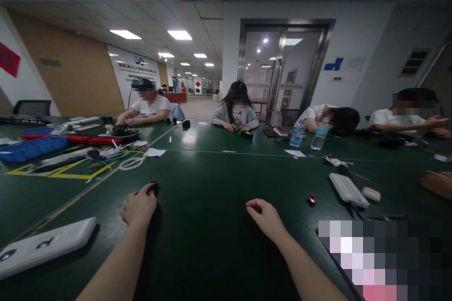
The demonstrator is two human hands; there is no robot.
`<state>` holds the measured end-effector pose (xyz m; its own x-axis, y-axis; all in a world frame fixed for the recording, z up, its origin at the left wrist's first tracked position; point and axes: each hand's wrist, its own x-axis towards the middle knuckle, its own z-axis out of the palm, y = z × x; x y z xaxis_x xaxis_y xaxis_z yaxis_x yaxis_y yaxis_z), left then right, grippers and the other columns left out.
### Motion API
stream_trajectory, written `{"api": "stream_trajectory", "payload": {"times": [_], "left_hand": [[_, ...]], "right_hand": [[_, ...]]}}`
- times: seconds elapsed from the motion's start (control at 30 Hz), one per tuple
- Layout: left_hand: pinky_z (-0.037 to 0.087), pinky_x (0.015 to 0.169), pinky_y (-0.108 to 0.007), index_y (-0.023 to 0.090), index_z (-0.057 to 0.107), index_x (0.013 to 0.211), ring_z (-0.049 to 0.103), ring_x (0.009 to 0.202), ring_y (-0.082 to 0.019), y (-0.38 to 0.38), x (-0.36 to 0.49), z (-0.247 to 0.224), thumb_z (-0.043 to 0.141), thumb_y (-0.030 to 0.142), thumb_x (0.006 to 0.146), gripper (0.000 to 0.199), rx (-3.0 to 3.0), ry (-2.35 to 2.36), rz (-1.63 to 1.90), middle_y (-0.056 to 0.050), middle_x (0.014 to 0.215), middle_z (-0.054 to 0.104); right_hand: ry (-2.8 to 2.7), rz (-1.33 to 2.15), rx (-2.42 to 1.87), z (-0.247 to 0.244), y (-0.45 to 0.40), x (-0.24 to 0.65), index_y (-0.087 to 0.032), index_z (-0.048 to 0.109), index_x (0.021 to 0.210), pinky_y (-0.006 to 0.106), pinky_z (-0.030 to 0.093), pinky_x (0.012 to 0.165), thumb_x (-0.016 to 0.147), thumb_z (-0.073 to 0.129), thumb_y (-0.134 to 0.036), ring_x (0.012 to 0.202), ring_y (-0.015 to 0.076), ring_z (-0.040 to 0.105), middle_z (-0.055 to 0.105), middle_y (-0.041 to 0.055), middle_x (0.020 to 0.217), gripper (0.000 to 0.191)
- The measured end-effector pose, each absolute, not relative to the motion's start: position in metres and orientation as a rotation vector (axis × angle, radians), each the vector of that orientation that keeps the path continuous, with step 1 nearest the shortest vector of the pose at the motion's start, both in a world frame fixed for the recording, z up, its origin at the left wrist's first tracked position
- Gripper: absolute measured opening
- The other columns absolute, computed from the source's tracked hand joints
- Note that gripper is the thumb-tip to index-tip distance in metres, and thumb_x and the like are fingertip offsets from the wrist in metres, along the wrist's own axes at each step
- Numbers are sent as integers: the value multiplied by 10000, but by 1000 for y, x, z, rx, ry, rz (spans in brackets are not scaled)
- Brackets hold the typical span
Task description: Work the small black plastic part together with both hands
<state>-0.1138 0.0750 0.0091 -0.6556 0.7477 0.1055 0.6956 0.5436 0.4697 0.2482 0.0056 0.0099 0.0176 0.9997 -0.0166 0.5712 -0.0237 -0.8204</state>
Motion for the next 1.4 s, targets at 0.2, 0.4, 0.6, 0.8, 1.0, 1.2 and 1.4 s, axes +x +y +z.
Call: {"api": "stream_trajectory", "payload": {"times": [0.2,0.4,0.6,0.8,1.0,1.2,1.4], "left_hand": [[373,894,-477,378,593,1178,458,1141,-334,77,-115,6,432,435,816,400,1198,2695,798,-104,1201,515],[367,927,-473,345,585,1194,430,1183,-329,73,-112,13,392,404,838,410,1178,2666,799,-113,1263,484],[370,927,-478,324,568,1213,420,1195,-345,74,-114,12,384,361,842,416,1188,2663,793,-119,1280,482],[388,899,-482,306,567,1214,446,1171,-361,75,-113,12,387,380,839,423,1146,2683,805,-161,1226,509],[408,875,-487,312,594,1183,490,1127,-357,74,-113,12,412,381,822,411,1174,2689,805,-152,1190,544],[414,863,-489,295,616,1157,504,1106,-358,75,-113,12,405,413,833,405,1186,2691,813,-158,1182,559],[414,868,-463,296,602,1182,495,1111,-350,74,-112,13,401,395,834,414,1155,2703,831,-165,1204,542]], "right_hand": [[-1630,899,-1679,10,7,251,-211,636,1037,301,469,841,834,521,-235,964,173,601,638,27,1042,235],[-1615,886,-1695,8,9,252,-216,640,1030,298,467,852,825,521,-224,968,170,606,646,21,1036,237],[-1494,834,-1831,12,12,260,-199,626,1061,286,474,829,824,504,-214,999,180,602,642,39,1081,266],[-1489,846,-1848,15,12,262,-197,619,1077,292,466,867,824,507,-205,1022,178,597,643,38,1094,277],[-1495,849,-1853,16,11,263,-194,610,1097,305,467,881,834,501,-217,1049,185,588,633,48,1126,286],[-1540,860,-1837,14,13,265,-202,622,1077,307,462,890,827,510,-215,1037,182,596,644,40,1107,274],[-1546,883,-1869,17,11,264,-197,606,1103,294,465,877,836,502,-222,1070,183,578,619,50,1157,288]]}}
